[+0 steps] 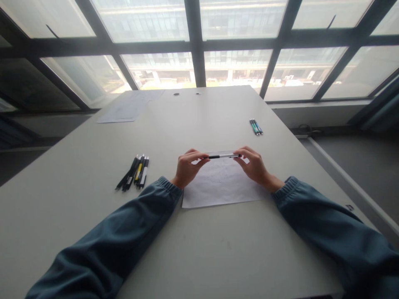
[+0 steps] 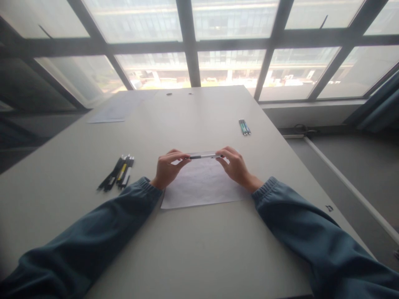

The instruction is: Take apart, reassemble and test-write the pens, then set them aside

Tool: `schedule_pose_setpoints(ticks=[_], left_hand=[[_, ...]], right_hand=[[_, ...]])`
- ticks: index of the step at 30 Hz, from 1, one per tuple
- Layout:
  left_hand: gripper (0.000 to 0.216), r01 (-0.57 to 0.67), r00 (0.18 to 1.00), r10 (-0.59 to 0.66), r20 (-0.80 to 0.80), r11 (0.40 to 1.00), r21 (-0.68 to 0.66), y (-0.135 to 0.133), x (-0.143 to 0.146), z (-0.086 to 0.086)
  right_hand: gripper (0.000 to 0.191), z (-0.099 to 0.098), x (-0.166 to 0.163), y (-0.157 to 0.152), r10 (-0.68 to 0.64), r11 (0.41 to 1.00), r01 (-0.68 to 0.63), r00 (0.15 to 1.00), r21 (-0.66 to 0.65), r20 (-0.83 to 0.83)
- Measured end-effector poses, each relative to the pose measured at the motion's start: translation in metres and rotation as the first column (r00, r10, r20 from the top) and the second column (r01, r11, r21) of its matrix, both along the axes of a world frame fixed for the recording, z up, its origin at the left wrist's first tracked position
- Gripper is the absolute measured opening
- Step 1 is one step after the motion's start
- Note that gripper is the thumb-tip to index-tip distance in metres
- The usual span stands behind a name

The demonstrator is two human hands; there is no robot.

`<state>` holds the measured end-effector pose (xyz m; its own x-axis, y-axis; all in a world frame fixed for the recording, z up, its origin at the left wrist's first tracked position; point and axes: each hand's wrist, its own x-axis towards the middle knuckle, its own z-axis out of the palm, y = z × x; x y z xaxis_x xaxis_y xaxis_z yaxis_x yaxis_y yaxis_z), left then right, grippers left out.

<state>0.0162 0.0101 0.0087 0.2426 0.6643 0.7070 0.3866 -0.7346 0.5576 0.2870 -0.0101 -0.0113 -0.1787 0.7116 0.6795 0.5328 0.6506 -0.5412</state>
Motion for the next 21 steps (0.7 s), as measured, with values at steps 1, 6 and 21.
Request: schedule_pose_setpoints(ticks=[1, 6, 21], left_hand=[[0.013, 0.000, 1.000, 0.000, 0.005, 1.000, -0.004, -0.0001, -0.0002, 0.0000], [0.015, -0.006, 1.000, 0.006, 0.016, 1.000, -0.009, 0.0004, -0.0009, -0.0003], [0.018, 0.014, 1.000, -0.013, 0.018, 1.000, -0.027, -0.0001, -0.0003, -0.0010]], right_hand=[[0.008, -0.0004, 0.0002, 0.0001, 0.005, 1.000, -0.005, 1.000, 0.000, 0.000], [0.010, -0.0006, -0.0001, -0.0002, 0.020, 1.000, -0.020, 1.000, -0.002, 0.002], [0.020, -0.0001, -0.0006, -0.0024, 0.049, 0.997, -0.045, 0.996, -0.061, 0.075]])
